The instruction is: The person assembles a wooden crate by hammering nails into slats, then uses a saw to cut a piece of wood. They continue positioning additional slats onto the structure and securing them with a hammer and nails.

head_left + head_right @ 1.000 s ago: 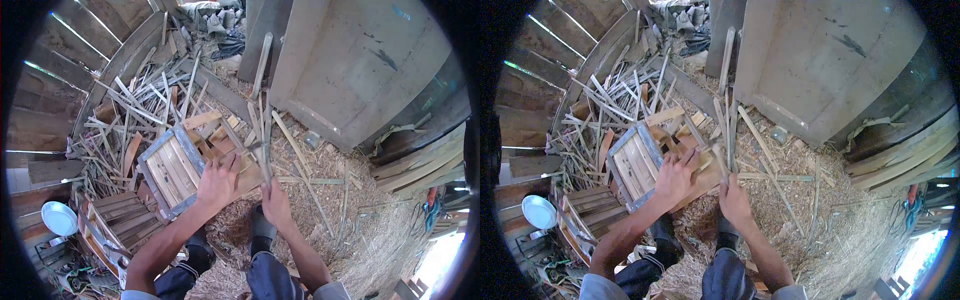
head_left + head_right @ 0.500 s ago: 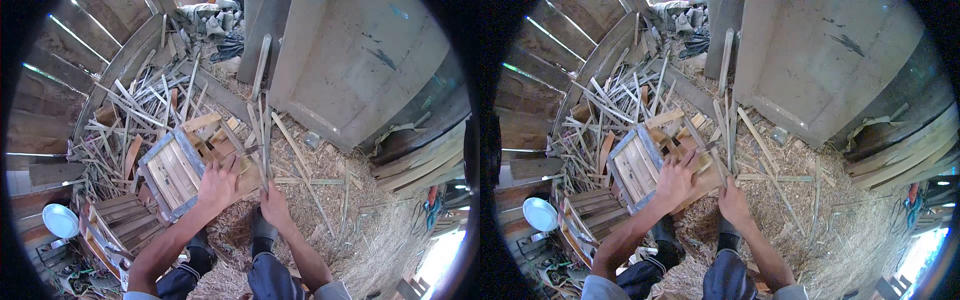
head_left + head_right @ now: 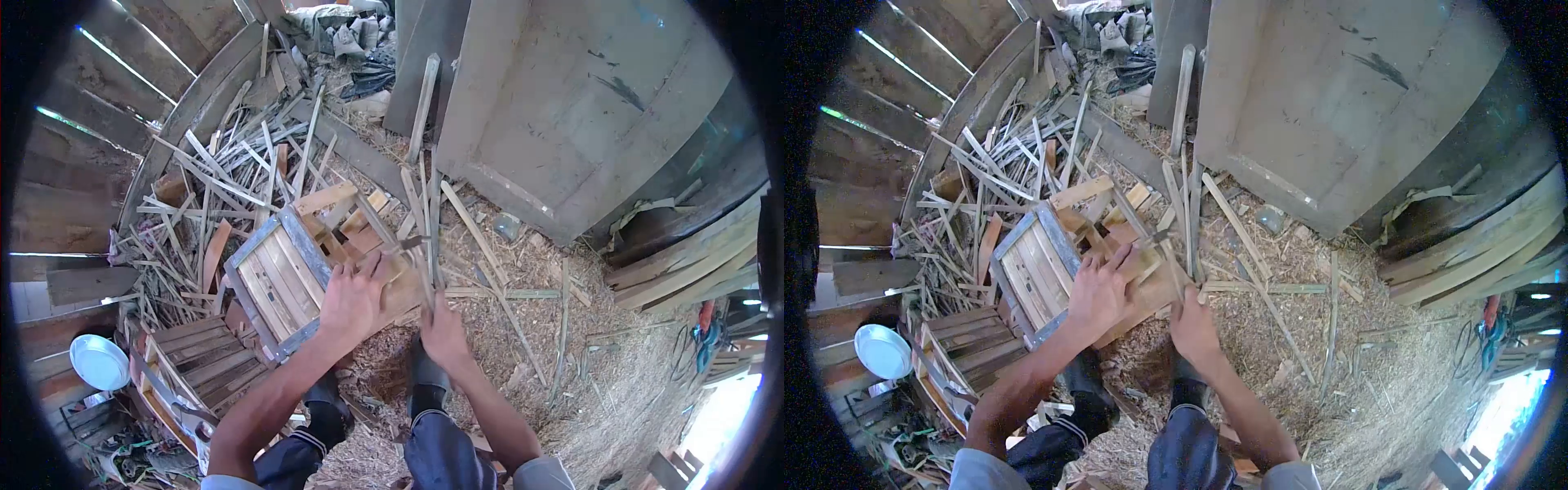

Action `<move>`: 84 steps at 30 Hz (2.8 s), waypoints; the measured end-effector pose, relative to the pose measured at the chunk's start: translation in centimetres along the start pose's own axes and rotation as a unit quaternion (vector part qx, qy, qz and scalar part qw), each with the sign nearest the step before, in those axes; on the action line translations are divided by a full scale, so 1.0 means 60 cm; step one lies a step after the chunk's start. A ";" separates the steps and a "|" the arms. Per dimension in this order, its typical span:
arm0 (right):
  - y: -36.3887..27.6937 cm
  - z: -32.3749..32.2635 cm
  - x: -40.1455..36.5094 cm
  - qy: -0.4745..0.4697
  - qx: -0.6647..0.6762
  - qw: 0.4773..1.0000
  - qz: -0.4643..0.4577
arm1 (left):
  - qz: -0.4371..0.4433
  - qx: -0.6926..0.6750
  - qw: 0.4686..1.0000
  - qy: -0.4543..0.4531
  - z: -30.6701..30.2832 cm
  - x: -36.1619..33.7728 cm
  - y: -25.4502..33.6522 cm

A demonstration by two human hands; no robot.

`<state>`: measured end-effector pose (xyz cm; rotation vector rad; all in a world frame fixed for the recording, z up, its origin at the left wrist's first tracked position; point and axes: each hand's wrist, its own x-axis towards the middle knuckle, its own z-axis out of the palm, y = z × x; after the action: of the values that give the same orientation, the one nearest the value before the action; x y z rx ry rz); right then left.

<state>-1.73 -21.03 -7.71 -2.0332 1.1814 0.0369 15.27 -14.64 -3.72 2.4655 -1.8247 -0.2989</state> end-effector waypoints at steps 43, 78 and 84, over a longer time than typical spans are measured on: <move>-0.043 0.040 0.038 -0.132 0.428 0.894 -0.010 | -0.066 -0.268 0.894 -0.354 -0.065 0.108 -0.157; -0.260 -0.030 0.128 -0.040 0.309 0.928 -0.205 | -0.261 -0.592 0.688 0.328 -0.038 -0.074 -0.254; -0.264 -0.028 0.136 0.002 0.310 0.934 -0.179 | -0.286 -0.602 0.681 0.302 -0.039 -0.068 -0.260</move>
<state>14.26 -23.71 -0.13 -1.6372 0.6824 -0.4637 29.23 -6.26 -3.48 1.6456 -0.2433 -0.4302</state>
